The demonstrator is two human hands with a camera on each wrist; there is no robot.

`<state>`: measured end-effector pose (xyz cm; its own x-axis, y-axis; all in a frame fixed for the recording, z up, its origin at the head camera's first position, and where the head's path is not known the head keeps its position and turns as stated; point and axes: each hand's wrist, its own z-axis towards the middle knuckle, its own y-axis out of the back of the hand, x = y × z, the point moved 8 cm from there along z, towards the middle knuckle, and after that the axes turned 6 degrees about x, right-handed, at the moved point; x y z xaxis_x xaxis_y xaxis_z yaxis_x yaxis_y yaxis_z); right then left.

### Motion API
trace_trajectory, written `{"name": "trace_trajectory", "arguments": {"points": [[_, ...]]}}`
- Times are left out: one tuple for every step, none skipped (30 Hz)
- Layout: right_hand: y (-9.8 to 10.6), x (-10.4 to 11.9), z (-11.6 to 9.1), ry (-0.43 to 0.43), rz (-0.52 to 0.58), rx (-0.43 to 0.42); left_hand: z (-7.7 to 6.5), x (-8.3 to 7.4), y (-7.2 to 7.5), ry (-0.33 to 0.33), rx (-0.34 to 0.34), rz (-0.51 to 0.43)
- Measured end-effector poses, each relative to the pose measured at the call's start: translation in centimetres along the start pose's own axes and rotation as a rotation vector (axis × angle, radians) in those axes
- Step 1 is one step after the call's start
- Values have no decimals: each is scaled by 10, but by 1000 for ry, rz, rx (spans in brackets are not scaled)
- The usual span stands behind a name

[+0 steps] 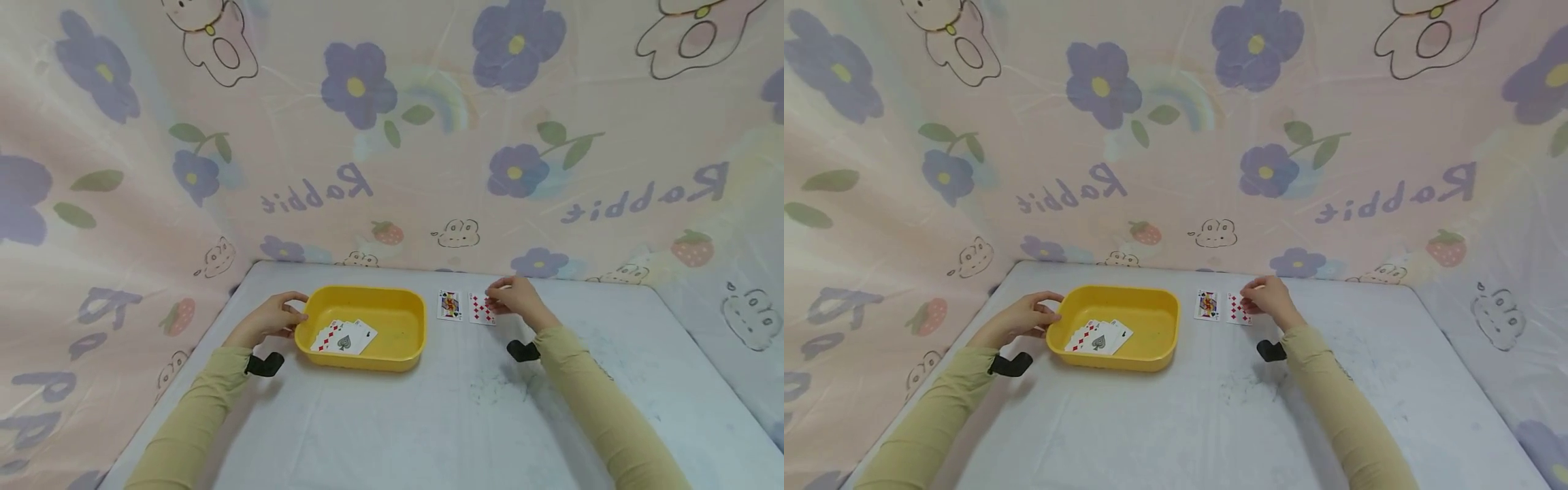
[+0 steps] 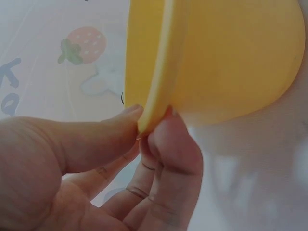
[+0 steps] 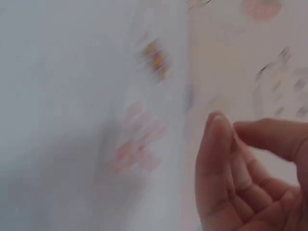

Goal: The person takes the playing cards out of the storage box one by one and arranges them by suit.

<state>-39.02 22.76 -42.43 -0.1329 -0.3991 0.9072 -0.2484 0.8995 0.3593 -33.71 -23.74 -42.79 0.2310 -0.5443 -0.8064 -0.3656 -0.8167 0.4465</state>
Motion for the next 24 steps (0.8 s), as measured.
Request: {"name": "trace_trajectory", "arguments": {"points": [[-5,14,2,32,-4,14,0,0,0,2,-2,0],[-11,27,4,59,-14,27,1,0,0,4,-5,2],[-19,41,5,91,-23,49,1,0,0,6,-6,6],[-27,55,6,120,-31,72,1,0,1,10,-11,7],[-37,68,7,145,-40,98,1,-1,1,13,-14,12],[-48,81,8,174,-55,125,1,0,1,17,-18,18],[-59,92,8,198,-72,160,0,0,1,19,-18,20],[-70,102,9,217,-86,196,0,0,1,22,-19,21],[-82,111,10,235,-91,236,0,0,1,25,-20,21],[-93,118,10,247,-103,271,-1,1,1,27,-20,20],[-104,124,11,257,-109,307,-1,1,0,22,-15,21],[-114,128,13,262,-112,339,-1,1,1,21,-15,20],[-124,131,14,258,-111,368,-1,1,1,18,-15,15],[-134,133,16,252,-110,395,-2,1,1,16,-16,12],[-144,133,19,245,-108,423,-2,1,2,12,-15,11],[-154,133,20,235,-114,451,-2,1,2,8,-13,10],[-163,131,23,216,-111,478,-2,1,2,4,-10,9],[-172,128,25,196,-116,505,-2,1,3,6,-13,9],[-180,125,27,180,-127,527,-1,1,3,6,-12,7],[-188,122,29,160,-129,550,-1,1,3,5,-10,6],[-195,119,30,137,-131,569,-1,1,3,4,-9,2],[-200,115,32,115,-127,585,0,1,2,-1,-5,-4],[-205,111,34,93,-123,597,0,0,2,-5,-2,-9],[-209,108,35,77,-124,604,1,0,1,-8,-1,-15]]}}
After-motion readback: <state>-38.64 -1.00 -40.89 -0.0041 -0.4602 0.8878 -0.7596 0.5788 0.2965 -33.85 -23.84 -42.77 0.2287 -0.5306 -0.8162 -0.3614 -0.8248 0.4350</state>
